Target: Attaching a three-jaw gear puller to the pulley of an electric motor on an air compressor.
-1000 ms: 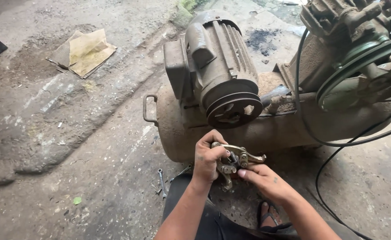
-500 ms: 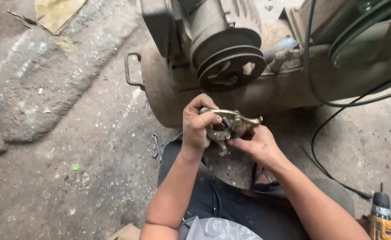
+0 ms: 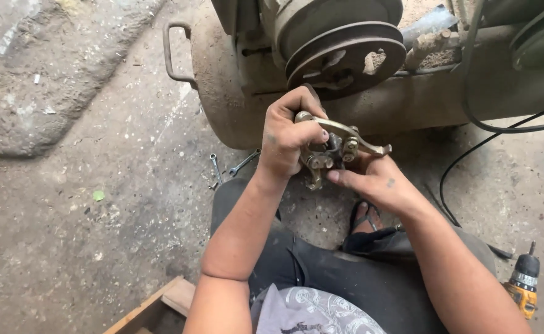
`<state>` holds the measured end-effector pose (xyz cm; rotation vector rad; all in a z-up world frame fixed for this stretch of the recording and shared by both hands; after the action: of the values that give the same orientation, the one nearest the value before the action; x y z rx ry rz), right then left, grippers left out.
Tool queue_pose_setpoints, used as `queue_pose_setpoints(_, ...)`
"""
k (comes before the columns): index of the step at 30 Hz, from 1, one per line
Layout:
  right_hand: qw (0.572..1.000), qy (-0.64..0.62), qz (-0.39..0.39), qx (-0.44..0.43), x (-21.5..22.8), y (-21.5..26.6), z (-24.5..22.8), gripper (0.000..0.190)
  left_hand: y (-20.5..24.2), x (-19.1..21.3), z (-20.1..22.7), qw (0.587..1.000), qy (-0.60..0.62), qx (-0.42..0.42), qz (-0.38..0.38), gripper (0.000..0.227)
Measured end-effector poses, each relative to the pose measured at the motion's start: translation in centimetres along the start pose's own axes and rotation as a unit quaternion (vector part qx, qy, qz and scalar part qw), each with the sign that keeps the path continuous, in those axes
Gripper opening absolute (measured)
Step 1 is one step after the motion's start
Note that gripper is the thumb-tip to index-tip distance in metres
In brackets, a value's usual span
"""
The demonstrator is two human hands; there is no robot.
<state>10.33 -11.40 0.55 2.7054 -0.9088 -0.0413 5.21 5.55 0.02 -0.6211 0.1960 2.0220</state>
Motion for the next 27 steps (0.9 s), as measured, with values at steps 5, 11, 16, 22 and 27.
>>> queue_pose_setpoints(5, 0.999, 0.027, -0.012, 0.018, -0.6, -0.8, 1.1, 0.022, 0.2, 1.8, -0.4, 0.998, 0.065, -0.007, -0.001, 0.025)
queue_pose_setpoints(11, 0.998, -0.03, 0.006, -0.061, -2.1, -2.0, 1.3, 0.028, 0.9, 4.6, -1.8, 0.99, 0.136, -0.009, 0.029, 0.022)
queue_pose_setpoints(16, 0.995, -0.054, -0.056, -0.059, -2.2, -2.0, 3.9, 0.012, 1.2, 5.0, -2.2, 0.979, 0.202, -0.012, 0.039, 0.023)
queue_pose_setpoints(22, 0.973, -0.183, 0.025, -0.139, -1.3, -0.9, 5.7, 0.024, 1.8, 5.1, -8.6, 0.941, 0.242, 0.128, 0.199, 0.027)
queue_pose_setpoints(27, 0.963, -0.118, 0.089, -0.224, -0.2, -0.8, 7.6, 0.034, 4.1, 5.5, -21.0, 0.868, 0.225, 0.387, 0.215, 0.029)
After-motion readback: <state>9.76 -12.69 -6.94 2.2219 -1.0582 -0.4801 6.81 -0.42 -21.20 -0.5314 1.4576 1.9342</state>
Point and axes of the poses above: each hand's wrist, its own y-axis away from the middle knuckle, its own x-axis out of the back of the hand, z = x × y, the point moved 1 cm from there along -y, towards the middle knuckle
